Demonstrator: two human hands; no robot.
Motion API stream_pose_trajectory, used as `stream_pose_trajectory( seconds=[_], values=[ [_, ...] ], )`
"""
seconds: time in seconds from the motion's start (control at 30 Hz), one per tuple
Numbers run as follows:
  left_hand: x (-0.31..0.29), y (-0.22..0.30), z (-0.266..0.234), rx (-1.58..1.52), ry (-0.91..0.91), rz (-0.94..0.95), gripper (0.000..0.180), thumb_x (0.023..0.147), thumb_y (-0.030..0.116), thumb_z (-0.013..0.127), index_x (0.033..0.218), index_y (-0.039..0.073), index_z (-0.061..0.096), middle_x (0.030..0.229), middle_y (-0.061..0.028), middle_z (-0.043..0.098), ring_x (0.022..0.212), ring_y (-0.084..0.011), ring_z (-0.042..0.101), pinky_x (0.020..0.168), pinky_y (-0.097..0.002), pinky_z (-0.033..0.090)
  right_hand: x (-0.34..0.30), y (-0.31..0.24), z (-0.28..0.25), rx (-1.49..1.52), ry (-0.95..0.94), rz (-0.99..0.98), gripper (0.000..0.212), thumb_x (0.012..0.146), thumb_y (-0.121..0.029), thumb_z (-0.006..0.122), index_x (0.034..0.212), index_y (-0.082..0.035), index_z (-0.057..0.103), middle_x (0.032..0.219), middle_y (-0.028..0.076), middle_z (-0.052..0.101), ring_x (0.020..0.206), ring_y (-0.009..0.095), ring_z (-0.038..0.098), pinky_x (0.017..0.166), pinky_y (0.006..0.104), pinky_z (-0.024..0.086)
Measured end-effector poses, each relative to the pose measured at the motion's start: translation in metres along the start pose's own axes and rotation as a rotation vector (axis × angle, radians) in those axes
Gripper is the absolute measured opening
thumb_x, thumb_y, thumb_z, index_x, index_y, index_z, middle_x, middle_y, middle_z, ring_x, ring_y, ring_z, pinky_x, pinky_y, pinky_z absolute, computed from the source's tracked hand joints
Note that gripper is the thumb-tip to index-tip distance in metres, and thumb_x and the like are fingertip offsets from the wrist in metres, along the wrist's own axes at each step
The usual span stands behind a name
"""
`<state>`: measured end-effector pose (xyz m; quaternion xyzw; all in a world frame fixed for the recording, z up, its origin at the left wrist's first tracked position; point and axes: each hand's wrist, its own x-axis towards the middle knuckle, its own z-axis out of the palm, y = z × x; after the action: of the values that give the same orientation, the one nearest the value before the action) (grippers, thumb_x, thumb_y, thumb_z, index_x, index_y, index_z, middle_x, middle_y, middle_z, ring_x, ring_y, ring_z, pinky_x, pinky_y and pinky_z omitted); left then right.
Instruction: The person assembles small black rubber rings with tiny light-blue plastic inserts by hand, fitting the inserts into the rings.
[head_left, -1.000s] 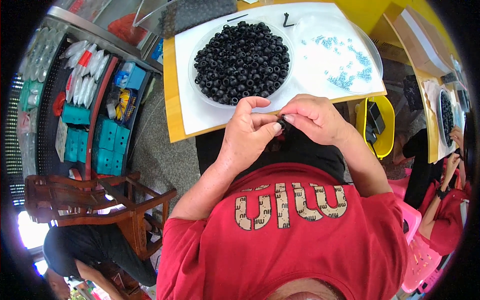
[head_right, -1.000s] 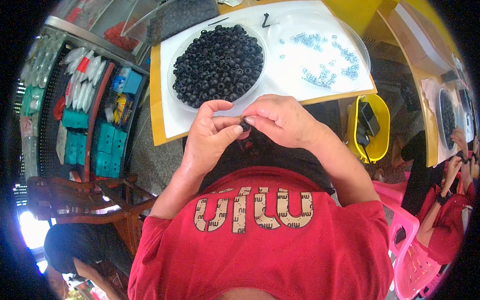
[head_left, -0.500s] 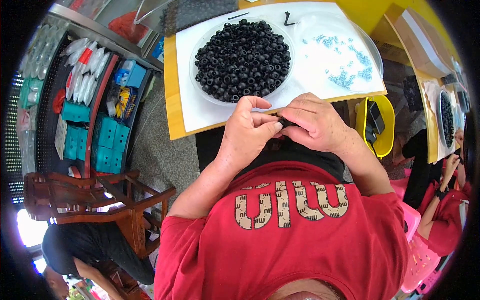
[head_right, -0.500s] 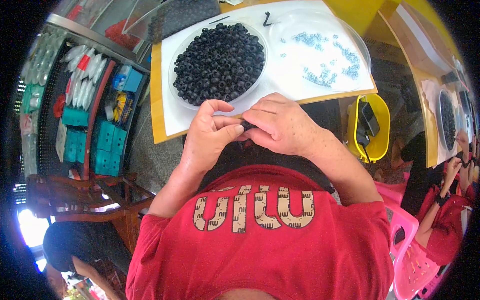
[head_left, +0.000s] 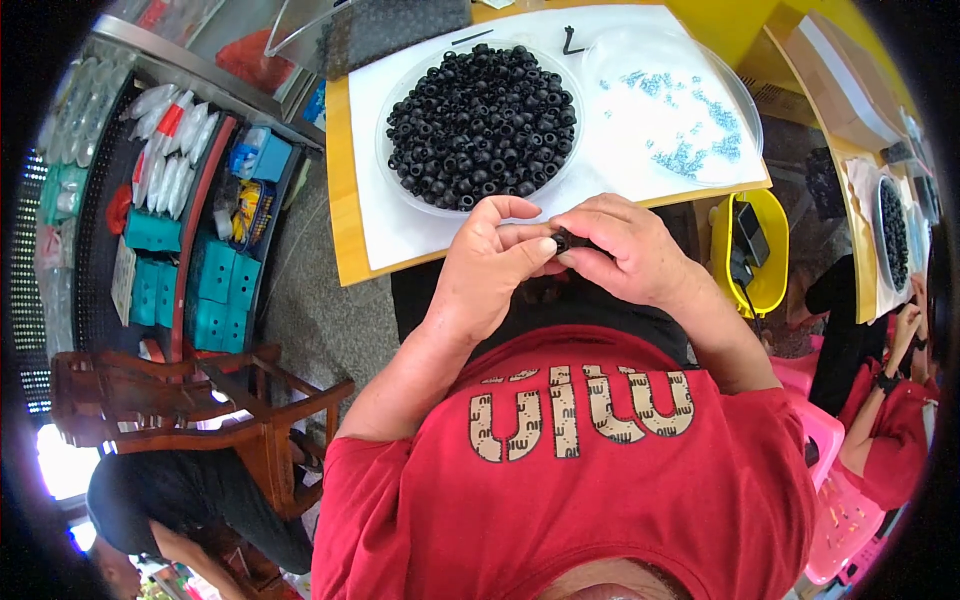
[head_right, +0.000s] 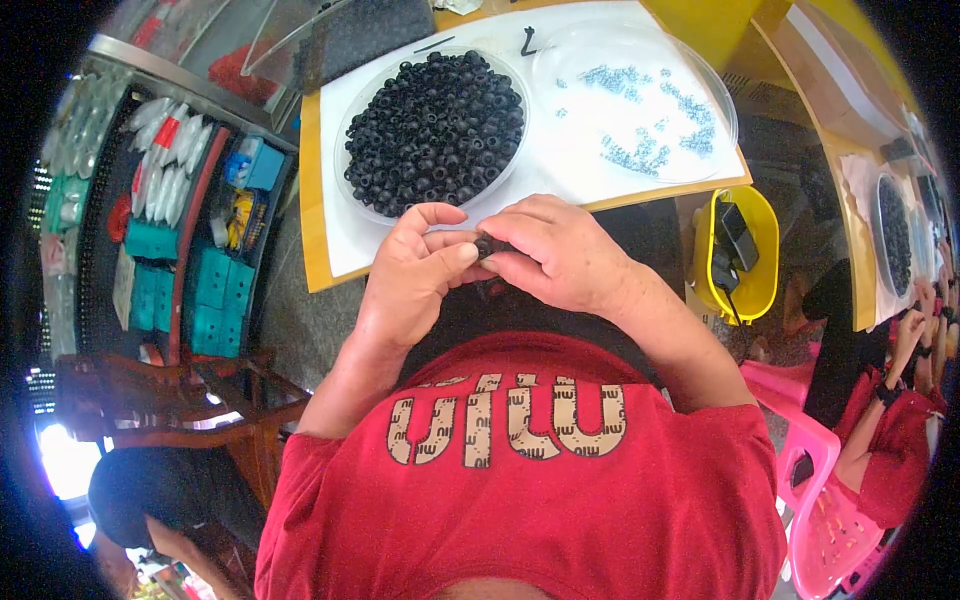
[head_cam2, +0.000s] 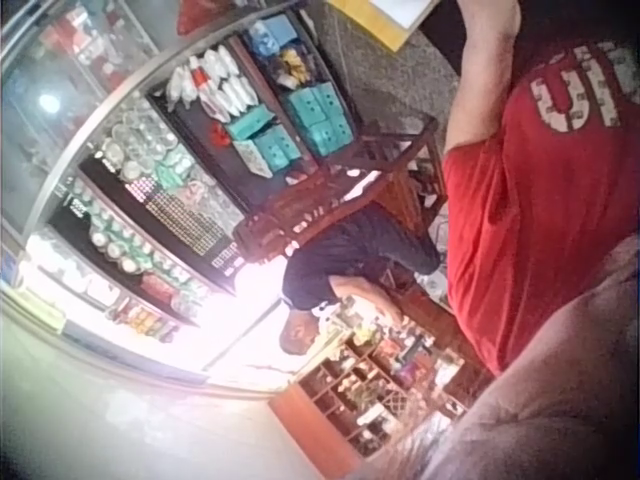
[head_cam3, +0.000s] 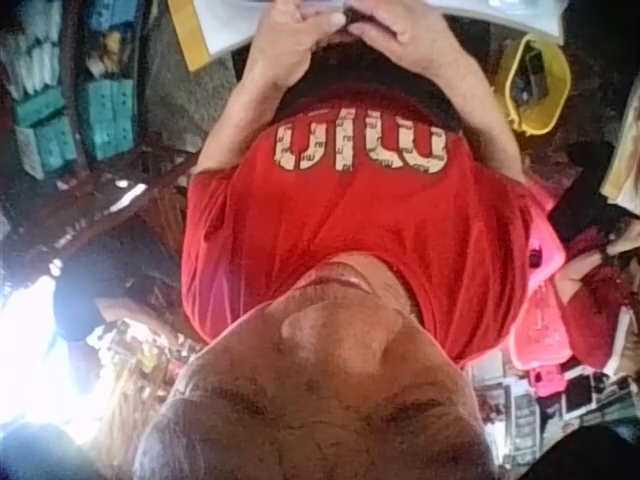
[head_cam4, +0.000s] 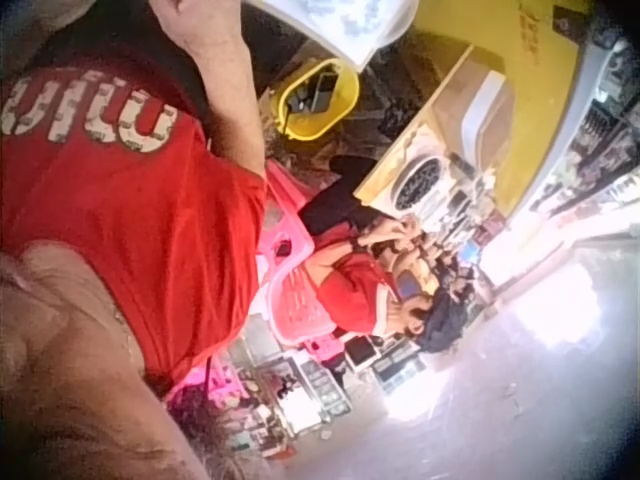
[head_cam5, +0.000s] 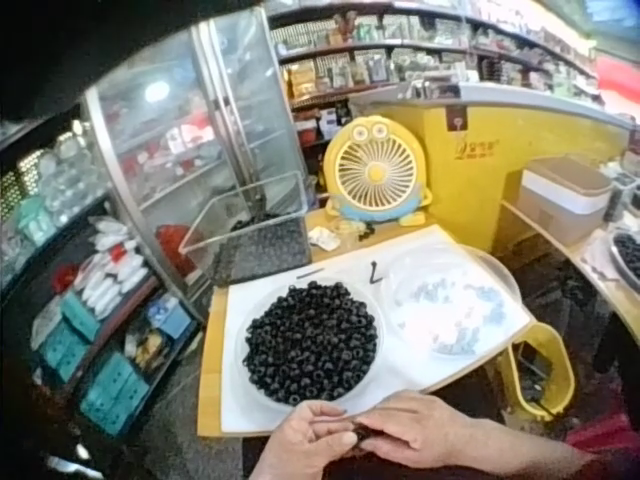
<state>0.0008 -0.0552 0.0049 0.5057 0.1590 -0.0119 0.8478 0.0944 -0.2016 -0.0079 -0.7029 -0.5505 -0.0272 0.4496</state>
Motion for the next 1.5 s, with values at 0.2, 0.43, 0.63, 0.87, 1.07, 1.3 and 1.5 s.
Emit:
stream_pose_trajectory(
  seconds=[0.2,0.43,0.63,0.87,1.07,1.3,1.5],
  values=[
    [-0.005,0.007,0.001,0.147,-0.003,-0.011,0.029,0.077,-0.003,0.049,0.101,0.000,0.034,0.088,-0.0146,0.055,0.073,-0.0173,0.058,0.066,-0.0269,0.050,0.002,-0.004,-0.001,0.248,-0.097,0.248,0.013,0.077,-0.012,0.053,0.084,-0.002,0.057,0.075,0.012,0.057,0.071,0.024,0.057,0.064,0.0290,0.045],
    [-0.004,0.002,-0.007,0.049,-0.124,0.122,0.027,0.075,-0.007,0.048,0.099,0.001,0.038,0.095,-0.0142,0.053,0.082,-0.0179,0.056,0.075,-0.0301,0.049,0.001,-0.002,0.002,0.804,0.113,0.573,0.016,0.081,-0.011,0.048,0.085,0.001,0.057,0.076,0.004,0.058,0.070,0.010,0.055,0.064,0.0229,0.044],
    [-0.004,0.001,-0.007,0.056,-0.126,0.169,0.021,0.076,-0.006,0.049,0.096,0.000,0.045,0.095,-0.0112,0.054,0.083,-0.0159,0.055,0.077,-0.0300,0.048,-0.003,-0.001,0.000,0.937,0.105,0.604,0.015,0.080,-0.008,0.048,0.088,0.001,0.057,0.077,0.004,0.058,0.070,0.010,0.055,0.065,0.0217,0.045],
    [-0.002,0.005,-0.014,-0.013,-0.078,0.051,0.016,0.079,-0.001,0.049,0.094,-0.001,0.051,0.089,-0.0088,0.056,0.077,-0.0143,0.057,0.071,-0.0277,0.049,0.001,0.001,0.006,1.016,0.113,0.631,0.016,0.078,-0.002,0.046,0.091,0.001,0.056,0.079,0.008,0.058,0.068,0.013,0.055,0.064,0.0244,0.046],
    [0.009,0.024,-0.010,0.275,0.039,0.148,0.015,0.077,-0.001,0.051,0.092,-0.001,0.054,0.082,-0.0057,0.056,0.073,-0.0105,0.055,0.067,-0.0221,0.047,0.011,0.009,0.015,1.522,0.166,0.855,0.014,0.080,-0.004,0.044,0.089,0.001,0.053,0.076,0.010,0.058,0.064,0.017,0.058,0.058,0.0299,0.050],
    [0.034,0.069,0.010,1.330,-0.222,0.756,0.016,0.072,-0.003,0.052,0.085,0.001,0.058,0.080,-0.0080,0.058,0.074,-0.0165,0.056,0.066,-0.0255,0.045,0.046,0.007,0.017,1.764,0.278,0.786,0.012,0.081,-0.004,0.044,0.090,0.001,0.048,0.083,0.012,0.054,0.071,0.022,0.057,0.065,0.0333,0.050],
    [0.048,0.078,0.010,1.230,-0.121,0.493,0.016,0.073,-0.002,0.051,0.086,0.001,0.059,0.080,-0.0074,0.058,0.074,-0.0146,0.055,0.067,-0.0245,0.044,0.051,0.027,0.025,1.756,0.323,0.821,0.012,0.081,-0.002,0.041,0.093,0.002,0.044,0.085,0.015,0.053,0.073,0.025,0.058,0.066,0.0327,0.051]
  ],
)
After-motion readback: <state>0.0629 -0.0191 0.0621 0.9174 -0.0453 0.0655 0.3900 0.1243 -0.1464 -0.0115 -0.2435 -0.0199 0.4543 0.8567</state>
